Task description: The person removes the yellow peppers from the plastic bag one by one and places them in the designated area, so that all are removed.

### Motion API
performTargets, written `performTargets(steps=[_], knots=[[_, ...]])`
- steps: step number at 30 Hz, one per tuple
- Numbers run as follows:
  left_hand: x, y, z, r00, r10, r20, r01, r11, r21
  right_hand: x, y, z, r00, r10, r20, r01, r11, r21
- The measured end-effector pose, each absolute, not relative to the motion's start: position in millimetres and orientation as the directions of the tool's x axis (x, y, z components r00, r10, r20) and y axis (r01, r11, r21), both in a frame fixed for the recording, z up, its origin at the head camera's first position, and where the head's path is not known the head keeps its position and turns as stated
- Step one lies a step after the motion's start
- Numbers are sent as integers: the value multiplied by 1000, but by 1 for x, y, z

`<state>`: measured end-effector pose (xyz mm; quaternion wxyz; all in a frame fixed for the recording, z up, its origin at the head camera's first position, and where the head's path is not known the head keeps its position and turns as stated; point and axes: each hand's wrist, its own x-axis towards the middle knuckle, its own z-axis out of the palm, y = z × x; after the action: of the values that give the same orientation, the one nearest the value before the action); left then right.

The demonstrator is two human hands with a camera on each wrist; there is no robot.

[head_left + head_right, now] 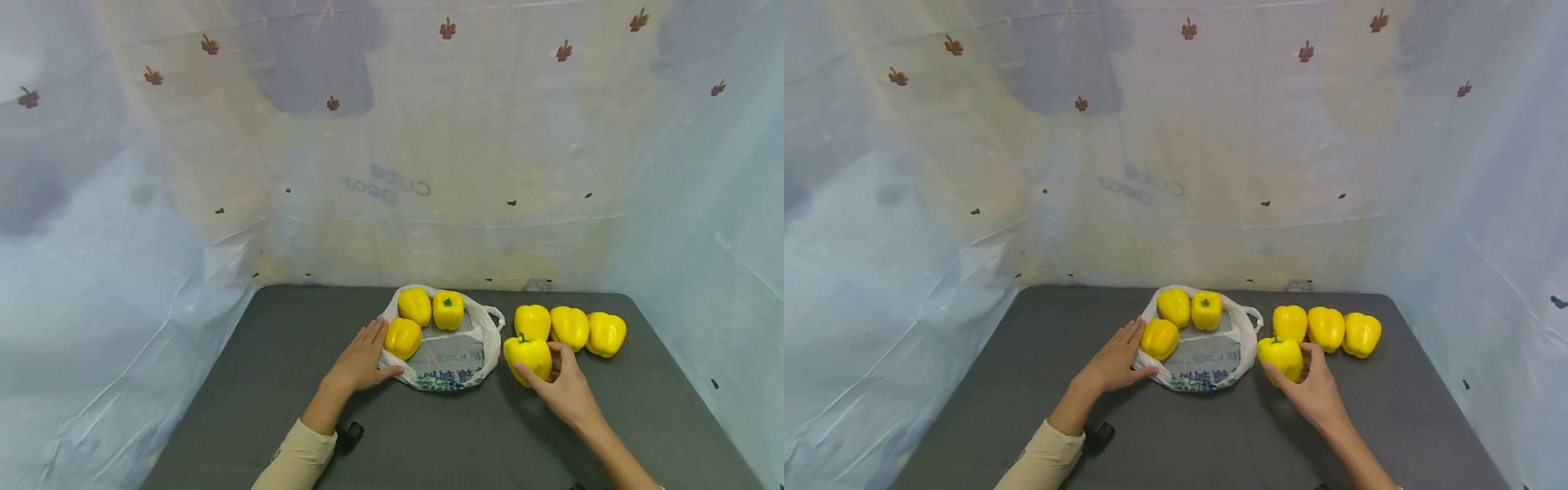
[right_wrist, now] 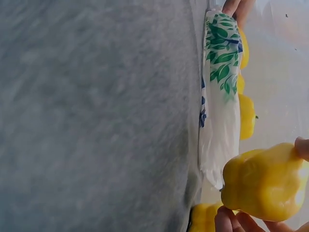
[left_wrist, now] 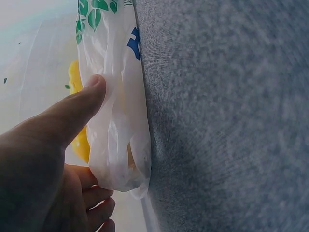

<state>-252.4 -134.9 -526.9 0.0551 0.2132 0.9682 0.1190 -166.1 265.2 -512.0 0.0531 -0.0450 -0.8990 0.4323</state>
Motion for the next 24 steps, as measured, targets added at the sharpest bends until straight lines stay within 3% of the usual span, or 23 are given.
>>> performTargets(steps=[9,24], knots=[[-252,-136,-526,-897,440,-43,414,870,268,-163,278,-516,-975,220,-5,154,664,-731],[-252,-134,-526,-898,437,-43,413,873,258,-171,288,-519,-965,262,-32,221,736,-640]])
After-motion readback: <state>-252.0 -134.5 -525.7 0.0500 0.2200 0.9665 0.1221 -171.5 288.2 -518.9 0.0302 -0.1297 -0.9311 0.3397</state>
